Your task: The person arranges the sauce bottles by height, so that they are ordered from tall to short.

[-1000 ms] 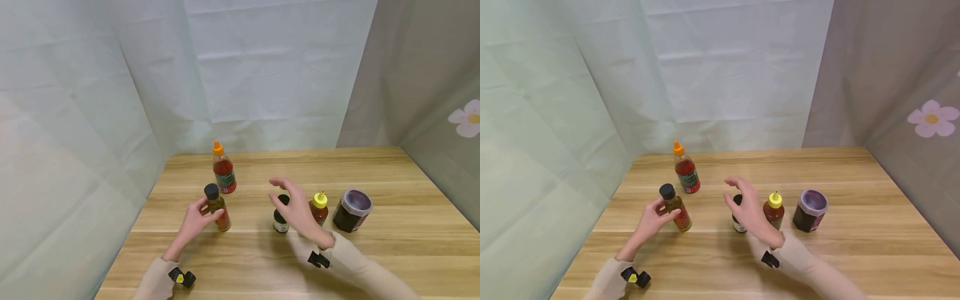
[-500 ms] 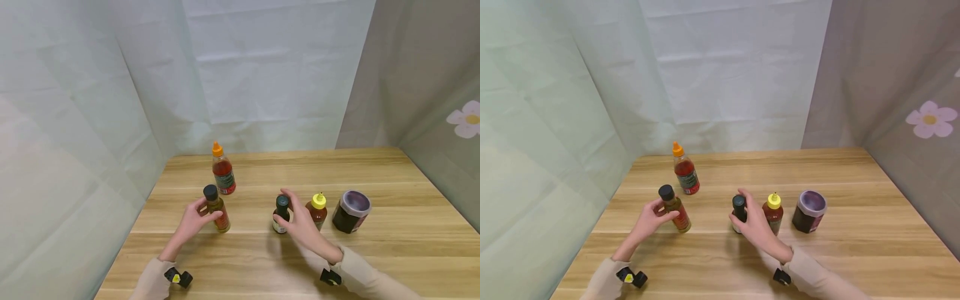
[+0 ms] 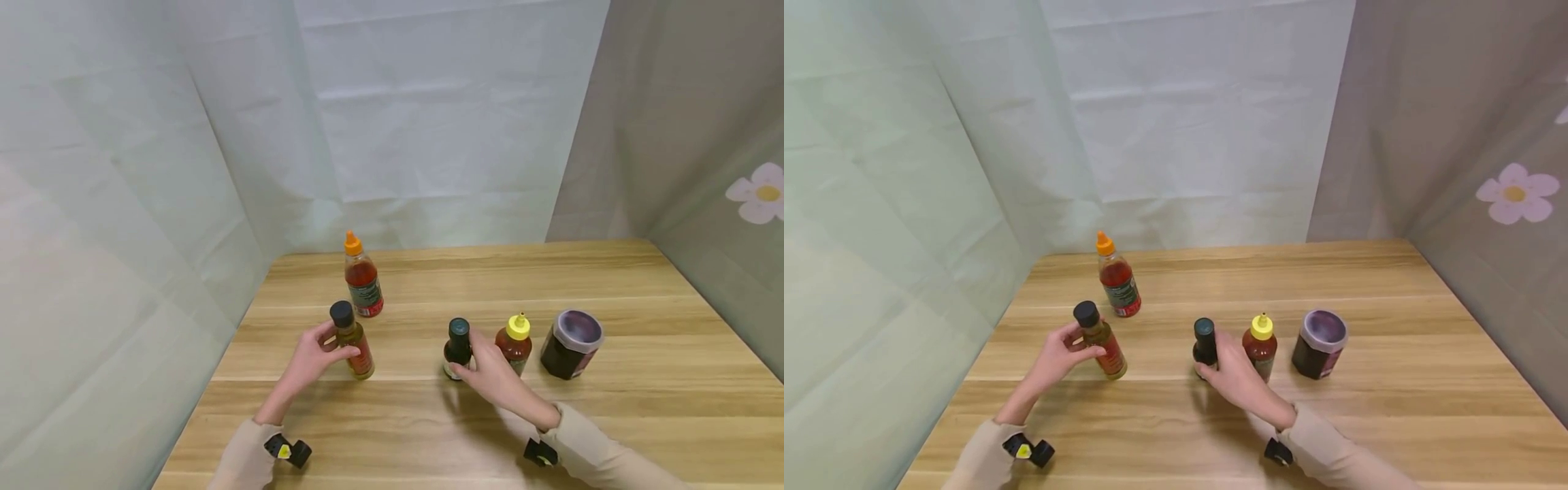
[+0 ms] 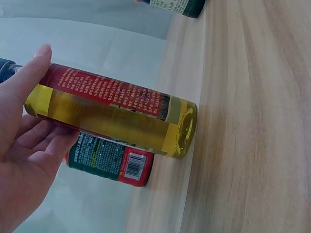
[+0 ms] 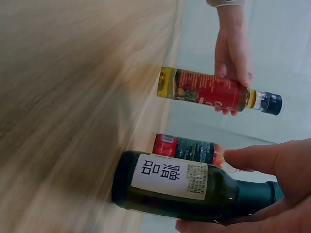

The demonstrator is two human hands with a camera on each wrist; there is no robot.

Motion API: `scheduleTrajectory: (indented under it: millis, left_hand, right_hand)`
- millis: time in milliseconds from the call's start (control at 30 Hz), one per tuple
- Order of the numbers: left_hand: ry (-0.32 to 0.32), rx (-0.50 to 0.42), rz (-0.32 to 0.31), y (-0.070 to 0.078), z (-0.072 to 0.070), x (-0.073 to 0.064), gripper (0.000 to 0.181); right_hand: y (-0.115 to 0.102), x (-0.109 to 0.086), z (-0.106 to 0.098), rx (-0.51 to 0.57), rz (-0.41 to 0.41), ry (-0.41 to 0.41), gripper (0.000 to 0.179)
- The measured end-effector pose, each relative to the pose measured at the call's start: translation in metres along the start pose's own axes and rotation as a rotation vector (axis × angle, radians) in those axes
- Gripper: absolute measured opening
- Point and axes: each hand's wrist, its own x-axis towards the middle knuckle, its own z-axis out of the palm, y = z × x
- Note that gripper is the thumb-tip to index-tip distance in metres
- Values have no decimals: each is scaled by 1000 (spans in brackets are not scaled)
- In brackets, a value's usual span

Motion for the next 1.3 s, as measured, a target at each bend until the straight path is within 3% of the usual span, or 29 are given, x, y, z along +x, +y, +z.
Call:
scheduleTrajectory:
  millis: [233, 567, 800, 1067, 1300]
  left_hand:
    - [-11, 20, -9, 0, 1, 1, 59]
    - [77, 59, -95, 5, 4, 6, 52]
    - [103, 84, -101, 13, 8, 15, 57]
    - [37, 51, -52, 25, 17, 32, 55]
    - [-39, 94, -15, 26, 30, 51, 49]
  right_hand:
    - [4, 0, 1, -1, 14, -8, 33]
    - [0, 2, 1, -29, -1, 11, 31]
    - [2, 2, 2, -41, 9, 11, 31]
    - [2, 4, 3, -41, -2, 5, 30]
    - [2, 4, 3, -38, -5, 1, 32]
